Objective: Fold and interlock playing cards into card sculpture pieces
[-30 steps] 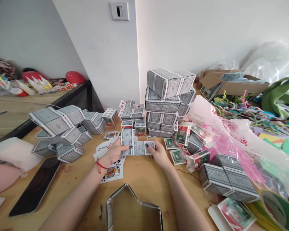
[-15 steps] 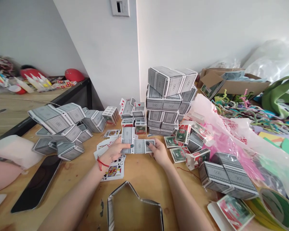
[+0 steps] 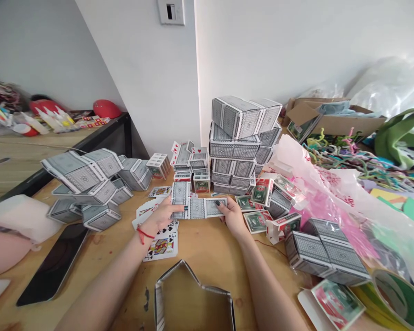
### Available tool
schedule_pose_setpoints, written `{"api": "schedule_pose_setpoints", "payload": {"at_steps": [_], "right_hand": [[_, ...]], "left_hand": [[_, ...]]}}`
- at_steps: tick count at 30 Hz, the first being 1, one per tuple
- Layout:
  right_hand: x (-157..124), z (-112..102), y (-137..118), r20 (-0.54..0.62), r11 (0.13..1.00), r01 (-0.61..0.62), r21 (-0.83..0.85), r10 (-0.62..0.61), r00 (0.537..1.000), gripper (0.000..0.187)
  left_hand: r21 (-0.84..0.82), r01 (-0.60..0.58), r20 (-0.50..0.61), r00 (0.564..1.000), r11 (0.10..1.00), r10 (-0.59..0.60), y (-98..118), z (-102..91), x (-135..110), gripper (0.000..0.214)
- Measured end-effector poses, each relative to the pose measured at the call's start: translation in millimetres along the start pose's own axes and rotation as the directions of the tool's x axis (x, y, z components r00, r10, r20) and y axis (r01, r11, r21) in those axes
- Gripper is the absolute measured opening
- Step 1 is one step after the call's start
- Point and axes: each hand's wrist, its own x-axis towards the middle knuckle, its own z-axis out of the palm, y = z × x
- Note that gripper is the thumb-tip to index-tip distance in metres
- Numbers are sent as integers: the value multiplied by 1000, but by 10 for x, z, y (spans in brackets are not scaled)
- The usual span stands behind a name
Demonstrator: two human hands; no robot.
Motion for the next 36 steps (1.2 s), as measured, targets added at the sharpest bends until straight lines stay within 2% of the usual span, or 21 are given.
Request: {"api": "schedule_pose_setpoints", "payload": {"at_steps": [6, 10, 14, 20, 29, 36], "right_hand": [[17, 2, 11, 7, 998, -38, 44, 38, 999, 26], [6, 39, -4, 20, 1000, -10, 26, 9, 1000, 27], [-2, 87, 27, 46, 999, 30, -19, -29, 999, 27], [4, 113, 101, -2, 998, 47, -41, -47, 999, 28], [1, 118, 228, -22, 996, 37, -83, -39, 999, 24], [-38, 159, 147, 10, 994, 31, -103, -30, 999, 25]], "left_hand": [[-23, -35, 35, 999, 999, 36, -81, -30, 75, 43], [-14, -73, 25, 997, 997, 73, -138, -20, 106, 45], [-19, -105, 79, 991, 994, 106, -204, 11, 121, 44], [-46, -127, 96, 987, 991, 131, -266, 54, 130, 43], [19, -219, -5, 976, 976, 219, -336, 64, 138, 40], [169, -310, -73, 943, 935, 326, -313, 120, 94, 42]]}}
